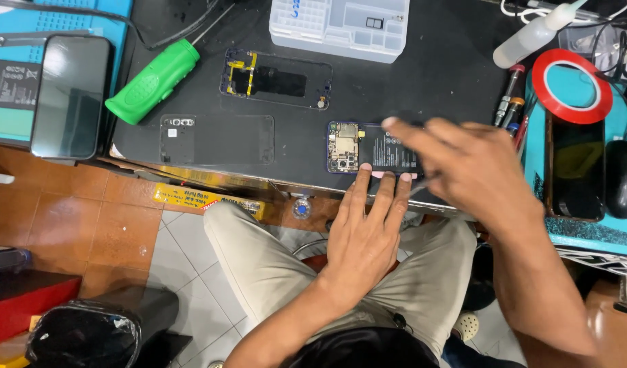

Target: Technician performing internal repairs on a mobile phone, including prying connectors and installing a battery.

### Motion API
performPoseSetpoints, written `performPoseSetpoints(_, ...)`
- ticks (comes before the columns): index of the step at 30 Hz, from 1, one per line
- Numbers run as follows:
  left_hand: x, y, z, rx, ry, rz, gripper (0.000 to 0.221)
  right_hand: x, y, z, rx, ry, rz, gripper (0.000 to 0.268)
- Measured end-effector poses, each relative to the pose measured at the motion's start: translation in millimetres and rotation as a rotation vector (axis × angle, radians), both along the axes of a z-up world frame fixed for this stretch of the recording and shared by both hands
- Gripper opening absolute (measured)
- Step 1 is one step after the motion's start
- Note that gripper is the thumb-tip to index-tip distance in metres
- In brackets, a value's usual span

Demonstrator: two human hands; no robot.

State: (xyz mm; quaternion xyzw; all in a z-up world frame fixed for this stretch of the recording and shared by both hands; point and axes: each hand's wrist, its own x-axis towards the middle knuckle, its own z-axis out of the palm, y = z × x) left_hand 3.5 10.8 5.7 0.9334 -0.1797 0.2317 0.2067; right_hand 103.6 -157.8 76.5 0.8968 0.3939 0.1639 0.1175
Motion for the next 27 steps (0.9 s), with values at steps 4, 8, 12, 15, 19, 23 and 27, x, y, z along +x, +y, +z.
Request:
performPoseSetpoints(4, 0, -2, 0, 0.000, 0.038, -0.024, 0.062, -33, -16, 1, 0.483, 0.287, -0.097, 0.065)
performPoseSetpoints(8, 2, -3, 6, 0.086, 0.080, 0.004, 0.075, -63, -23, -9, 0.669, 0.337, -0.168, 0.027)
performPoseSetpoints(12, 4, -3, 11, 0.132, -0.005, 0.053, 0.050, -85, -34, -17, 0.694, 0.448, -0.304, 0.032)
performPoseSetpoints(15, 15, -5, 21, 0.149, -0.035, 0.084, 0.047, -86, -36, -4, 0.617, 0.489, -0.307, 0.030)
performPoseSetpoints(19, 20, -6, 32, 0.182, -0.040, 0.068, 0.052, -81, -57, 13, 0.615, 0.590, -0.505, 0.043)
performPoseSetpoints(23, 16, -4, 23, 0.208, 0.001, 0.046, 0.060, -68, -71, 26, 0.522, 0.653, -0.678, 0.021)
performPoseSetpoints(27, 3, 0, 21, 0.109, 0.081, -0.024, 0.060, -50, -73, 20, 0.627, 0.460, -0.562, 0.014)
